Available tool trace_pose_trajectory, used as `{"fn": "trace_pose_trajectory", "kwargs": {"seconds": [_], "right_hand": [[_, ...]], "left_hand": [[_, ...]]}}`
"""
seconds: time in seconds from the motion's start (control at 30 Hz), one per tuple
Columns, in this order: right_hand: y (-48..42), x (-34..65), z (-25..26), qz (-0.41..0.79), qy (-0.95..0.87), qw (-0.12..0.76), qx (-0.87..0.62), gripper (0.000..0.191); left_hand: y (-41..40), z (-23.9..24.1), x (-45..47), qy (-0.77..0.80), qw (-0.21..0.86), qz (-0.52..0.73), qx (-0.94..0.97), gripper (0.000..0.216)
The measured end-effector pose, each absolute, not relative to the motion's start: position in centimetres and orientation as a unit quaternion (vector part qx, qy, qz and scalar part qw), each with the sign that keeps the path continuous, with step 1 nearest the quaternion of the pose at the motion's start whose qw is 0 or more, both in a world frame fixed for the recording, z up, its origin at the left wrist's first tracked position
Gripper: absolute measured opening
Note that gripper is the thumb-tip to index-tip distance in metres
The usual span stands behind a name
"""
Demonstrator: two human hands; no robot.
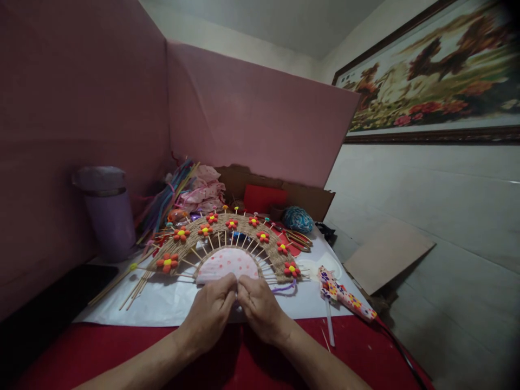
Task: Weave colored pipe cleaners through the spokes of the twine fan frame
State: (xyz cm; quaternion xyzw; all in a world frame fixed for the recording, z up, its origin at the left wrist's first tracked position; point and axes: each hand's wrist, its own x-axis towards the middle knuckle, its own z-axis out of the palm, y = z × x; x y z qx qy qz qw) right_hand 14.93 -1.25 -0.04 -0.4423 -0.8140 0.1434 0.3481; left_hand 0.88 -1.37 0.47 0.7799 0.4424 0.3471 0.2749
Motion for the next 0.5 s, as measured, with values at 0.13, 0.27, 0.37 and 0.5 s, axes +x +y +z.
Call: {"fn": "trace_pose_trajectory", "kwargs": {"seconds": [0.13, 0.27, 0.37, 0.5], "right_hand": [[-1.1, 15.0, 0.4, 0.167, -0.795, 0.383, -0.439, 0.025], [-1.3, 15.0, 1.1, 0.207, -0.775, 0.419, -0.425, 0.028], [-1.5, 15.0, 1.2, 0.248, -0.756, 0.446, -0.411, 0.029], [-1.6, 14.8, 1.3, 0.337, -0.720, 0.473, -0.380, 0.029]], "left_hand": [[-0.9, 0.8, 0.9, 0.427, 0.288, 0.394, 0.761, 0.024], [-0.4, 1.2, 0.9, 0.377, 0.337, 0.466, 0.726, 0.022], [0.1, 1.2, 1.0, 0.321, 0.429, 0.500, 0.681, 0.017], [0.2, 1.3, 1.1, 0.295, 0.488, 0.546, 0.614, 0.014]]}}
